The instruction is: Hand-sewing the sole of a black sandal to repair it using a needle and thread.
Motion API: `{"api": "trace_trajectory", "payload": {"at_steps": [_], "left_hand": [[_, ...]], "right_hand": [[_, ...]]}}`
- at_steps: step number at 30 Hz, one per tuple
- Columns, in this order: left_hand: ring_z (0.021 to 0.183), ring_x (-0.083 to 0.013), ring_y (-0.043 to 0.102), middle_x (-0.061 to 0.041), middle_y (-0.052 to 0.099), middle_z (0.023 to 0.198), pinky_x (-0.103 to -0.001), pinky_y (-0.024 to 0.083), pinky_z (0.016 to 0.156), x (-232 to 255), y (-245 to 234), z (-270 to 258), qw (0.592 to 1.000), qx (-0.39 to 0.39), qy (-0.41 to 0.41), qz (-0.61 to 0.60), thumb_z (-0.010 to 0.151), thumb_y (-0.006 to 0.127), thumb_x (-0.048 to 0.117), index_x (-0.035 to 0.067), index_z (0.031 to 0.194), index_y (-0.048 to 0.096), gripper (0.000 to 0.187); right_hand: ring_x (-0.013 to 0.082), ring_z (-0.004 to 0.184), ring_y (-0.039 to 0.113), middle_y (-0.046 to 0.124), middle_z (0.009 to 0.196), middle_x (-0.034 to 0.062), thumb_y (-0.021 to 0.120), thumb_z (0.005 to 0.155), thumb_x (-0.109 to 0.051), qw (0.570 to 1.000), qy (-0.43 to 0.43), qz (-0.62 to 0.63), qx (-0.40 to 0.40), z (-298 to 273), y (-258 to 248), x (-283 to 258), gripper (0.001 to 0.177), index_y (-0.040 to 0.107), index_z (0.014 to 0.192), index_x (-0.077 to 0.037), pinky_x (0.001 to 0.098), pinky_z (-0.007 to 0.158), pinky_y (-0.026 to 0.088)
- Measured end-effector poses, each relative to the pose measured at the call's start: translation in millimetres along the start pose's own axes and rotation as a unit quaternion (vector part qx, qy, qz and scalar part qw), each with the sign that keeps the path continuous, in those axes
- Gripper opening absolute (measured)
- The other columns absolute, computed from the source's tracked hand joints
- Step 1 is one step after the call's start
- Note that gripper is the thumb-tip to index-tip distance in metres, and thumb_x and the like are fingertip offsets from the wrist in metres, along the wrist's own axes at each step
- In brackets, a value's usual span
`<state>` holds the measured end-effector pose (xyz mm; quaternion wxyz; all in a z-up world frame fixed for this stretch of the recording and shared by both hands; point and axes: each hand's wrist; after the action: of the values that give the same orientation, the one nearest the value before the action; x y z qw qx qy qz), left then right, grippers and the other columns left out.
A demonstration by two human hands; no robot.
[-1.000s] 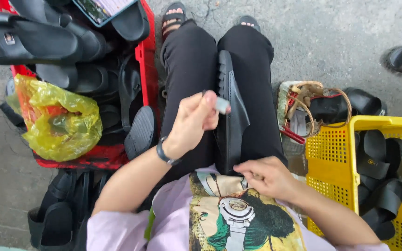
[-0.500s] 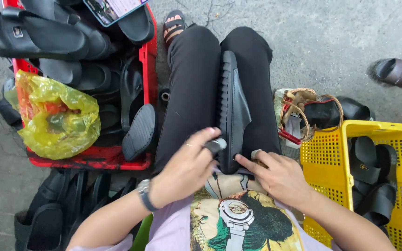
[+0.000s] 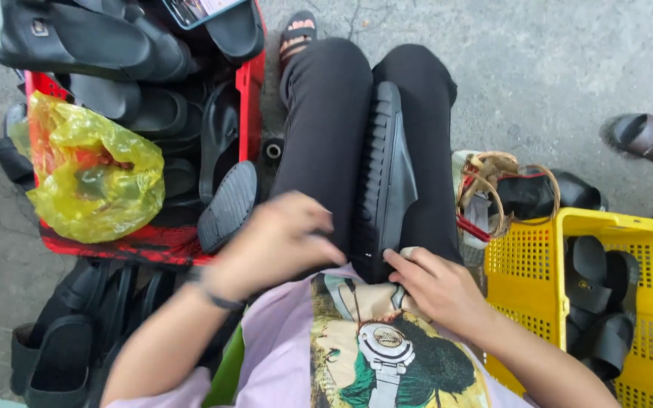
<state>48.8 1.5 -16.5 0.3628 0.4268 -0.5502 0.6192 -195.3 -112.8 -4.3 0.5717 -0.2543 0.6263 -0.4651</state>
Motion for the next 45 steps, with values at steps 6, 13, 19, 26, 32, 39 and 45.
{"api": "trace_trajectory", "payload": {"at_steps": [6,13,19,26,32,39,45], "left_hand": [[0.131,-0.0466,0.039,-0.031,0.043,0.138,-0.053,0.03,0.108,9.6,-59.7,-3.3,0.754,0.194,-0.118,0.616,0.111,0.024,0.036,-0.005,0.096,0.054,0.053],[0.108,-0.0359,0.061,-0.024,0.051,0.124,-0.037,0.055,0.084,15.8,53.8,-12.9,0.986,0.04,0.071,0.147,0.076,0.076,0.031,-0.009,0.099,0.055,0.051],[0.105,-0.0327,0.061,-0.019,0.051,0.121,-0.033,0.057,0.075,-0.3,63.6,-13.4,0.976,0.081,0.094,0.181,0.074,0.078,0.035,-0.004,0.09,0.056,0.048],[0.065,-0.0097,0.064,-0.011,0.061,0.115,-0.014,0.051,0.038,29.4,46.5,-22.7,0.902,-0.029,-0.164,-0.397,0.082,0.072,0.009,-0.003,0.093,0.068,0.017],[0.05,-0.0146,0.062,-0.013,0.067,0.069,-0.024,0.048,0.041,5.5,71.2,-19.0,0.936,-0.001,-0.248,-0.249,0.078,0.067,0.001,0.0,0.099,0.051,0.027],[0.074,-0.0267,0.055,-0.01,0.054,0.093,-0.034,0.046,0.06,37.7,66.3,1.1,0.995,0.017,-0.001,0.095,0.074,0.075,0.021,0.004,0.101,0.062,0.034],[0.071,-0.0201,0.05,-0.004,0.047,0.082,-0.03,0.04,0.058,28.0,62.3,-4.2,0.972,-0.011,0.171,0.161,0.075,0.062,0.011,0.008,0.09,0.063,0.015]], "right_hand": [[0.0219,0.064,0.063,0.058,0.08,0.0007,0.045,0.093,-0.017,0.998,0.013,0.016,-0.058,-6.6,-8.9,3.5,0.038,0.058,0.129,-0.023,0.0313,0.053,0.053],[0.0191,0.062,0.057,0.05,0.085,0.0022,0.042,0.086,-0.01,0.989,-0.048,-0.097,-0.101,-10.1,-7.5,7.7,0.05,0.049,0.135,-0.019,0.0337,0.053,0.051],[0.0234,0.058,0.059,0.049,0.088,0.003,0.045,0.086,-0.012,0.996,-0.041,-0.077,-0.03,-10.0,27.5,9.7,0.042,0.05,0.127,-0.011,0.0338,0.043,0.048],[0.0235,0.063,0.067,0.062,0.086,0.0024,0.063,0.084,-0.018,0.999,0.029,0.039,0.023,-14.8,22.6,12.8,0.031,0.059,0.113,-0.009,0.0283,0.047,0.052],[0.0263,0.066,0.066,0.063,0.086,0.0049,0.062,0.088,-0.021,0.997,0.04,0.047,0.054,-19.1,22.8,8.8,0.031,0.064,0.118,-0.014,0.0329,0.052,0.054],[0.009,0.056,0.041,0.046,0.073,-0.0043,0.058,0.07,-0.016,0.957,-0.036,-0.202,-0.206,-15.9,-48.0,18.4,0.059,0.053,0.129,-0.022,0.0233,0.028,0.029],[0.0143,0.044,0.056,0.054,0.104,-0.0005,0.063,0.076,-0.016,0.987,0.099,0.048,-0.12,-18.0,-32.1,15.8,0.022,0.064,0.098,-0.019,0.0296,0.038,0.045]]}}
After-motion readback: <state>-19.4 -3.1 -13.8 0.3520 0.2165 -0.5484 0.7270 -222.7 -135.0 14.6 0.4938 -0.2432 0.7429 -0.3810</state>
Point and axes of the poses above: each hand's wrist, its own z-axis towards the middle knuckle, its own y-axis out of the palm, x = y × z
